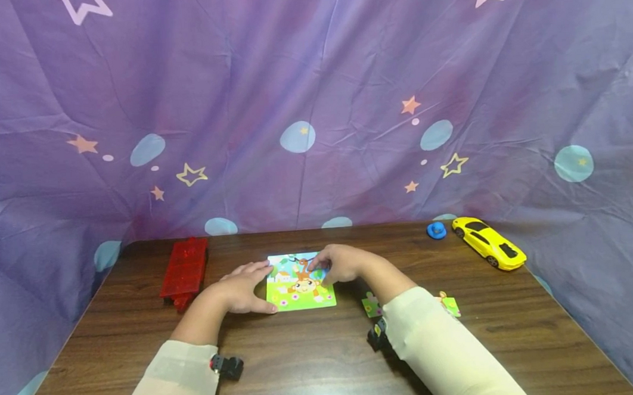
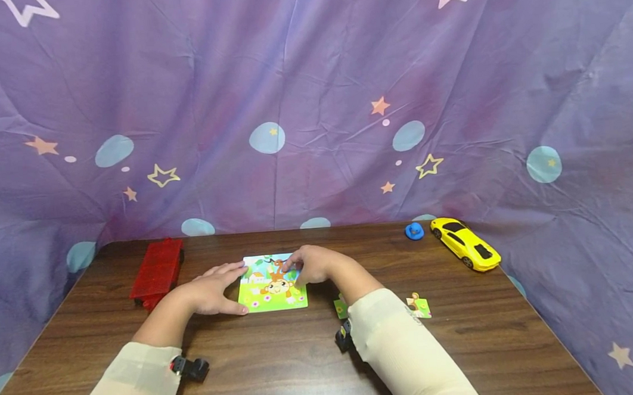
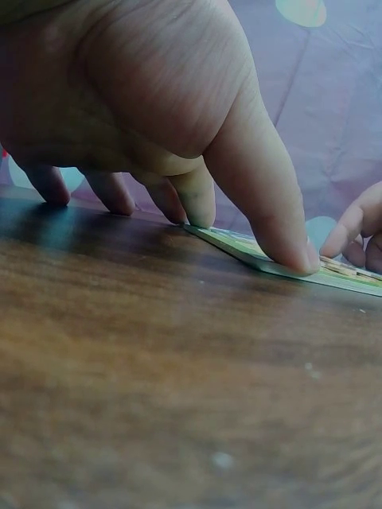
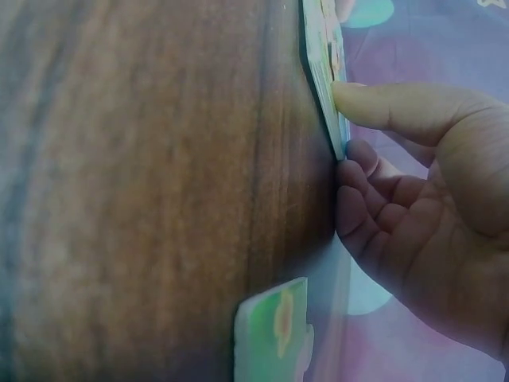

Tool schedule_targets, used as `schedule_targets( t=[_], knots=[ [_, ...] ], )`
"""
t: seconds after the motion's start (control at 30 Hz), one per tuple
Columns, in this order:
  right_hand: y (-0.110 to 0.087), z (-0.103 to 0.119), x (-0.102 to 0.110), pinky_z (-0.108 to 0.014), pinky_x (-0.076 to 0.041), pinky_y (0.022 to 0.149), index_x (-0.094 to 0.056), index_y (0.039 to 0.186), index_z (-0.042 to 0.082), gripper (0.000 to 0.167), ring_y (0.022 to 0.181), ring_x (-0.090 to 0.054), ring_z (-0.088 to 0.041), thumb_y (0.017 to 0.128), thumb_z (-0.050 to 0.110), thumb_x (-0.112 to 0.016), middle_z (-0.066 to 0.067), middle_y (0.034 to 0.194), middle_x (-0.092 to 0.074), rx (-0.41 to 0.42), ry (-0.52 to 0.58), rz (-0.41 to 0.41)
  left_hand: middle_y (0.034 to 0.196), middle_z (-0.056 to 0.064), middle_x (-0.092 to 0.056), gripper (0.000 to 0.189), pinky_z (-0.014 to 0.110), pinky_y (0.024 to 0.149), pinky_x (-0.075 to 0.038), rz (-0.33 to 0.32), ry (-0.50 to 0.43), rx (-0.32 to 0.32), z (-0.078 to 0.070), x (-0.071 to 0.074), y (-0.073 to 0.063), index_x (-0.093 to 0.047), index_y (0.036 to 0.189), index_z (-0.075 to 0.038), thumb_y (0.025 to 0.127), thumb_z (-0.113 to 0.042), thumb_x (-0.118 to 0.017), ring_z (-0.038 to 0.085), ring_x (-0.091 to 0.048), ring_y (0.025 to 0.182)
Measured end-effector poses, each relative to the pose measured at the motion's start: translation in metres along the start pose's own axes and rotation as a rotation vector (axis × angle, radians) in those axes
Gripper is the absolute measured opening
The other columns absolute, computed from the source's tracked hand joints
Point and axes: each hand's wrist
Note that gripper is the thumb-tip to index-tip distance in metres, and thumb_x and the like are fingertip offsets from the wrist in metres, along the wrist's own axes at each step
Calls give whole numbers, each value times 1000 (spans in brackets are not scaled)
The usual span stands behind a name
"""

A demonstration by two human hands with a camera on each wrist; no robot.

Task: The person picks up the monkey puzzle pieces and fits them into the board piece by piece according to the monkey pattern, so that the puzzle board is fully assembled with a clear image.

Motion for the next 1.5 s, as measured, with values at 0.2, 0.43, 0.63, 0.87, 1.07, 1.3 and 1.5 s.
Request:
schedule_targets(
  t=[0.2,0.43,0.63,0.87,1.07,1.3,1.5],
  knots=[
    [-1,0,-1,-34,-54,98,-81,117,27,37,105,-59,-12,82,17,-89,1,112,-67,-21,-26,-7,179,6,-28,106,76,127,-24,-10,4,-8,0,-1,-2,-36,168,-17,83,-59,-83,43,-23,165],
    [1,2,-2,-38,-54,102,-81,118,32,41,106,-59,-13,83,14,-90,1,114,-67,-54,-20,-4,179,6,-28,106,76,127,-25,-13,3,-5,1,-1,-2,-36,168,-18,83,-60,-83,42,-23,165],
    [4,2,-1,-39,-56,104,-82,119,28,43,106,-64,-14,81,8,-89,1,115,-74,-62,21,13,179,7,-27,107,76,127,-24,-9,4,-5,2,0,0,-35,169,-18,83,-60,-83,43,-22,165],
    [1,-5,2,-41,-55,109,-80,123,27,37,115,-66,-15,89,15,-86,2,121,-75,-49,101,24,180,5,-26,106,74,128,-24,-4,11,6,3,0,0,-35,169,-19,83,-61,-83,42,-21,166],
    [-18,-10,8,-34,-57,97,-76,132,16,42,104,-66,-12,91,19,-84,-1,111,-74,5,143,-27,180,5,-26,107,75,128,-23,-3,10,5,2,0,1,-35,169,-20,83,-61,-83,42,-21,166],
    [-61,-21,15,-38,-59,98,-71,139,11,49,110,-70,-18,93,25,-83,-8,117,-74,12,233,-52,180,5,-26,107,75,128,-24,-7,4,16,3,-1,1,-34,169,-20,83,-61,-83,41,-21,166],
    [-93,-44,18,-34,-59,88,-64,145,5,58,104,-69,-20,93,20,-83,-19,123,-70,-27,414,-33,180,5,-26,107,76,128,-22,-5,-4,16,2,0,0,-34,169,-20,83,-60,-83,41,-20,166]
  ],
)
Point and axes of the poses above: each hand's wrist, its own y-axis towards the middle knuckle, its own x-axis out of the back of the hand, z = x × y
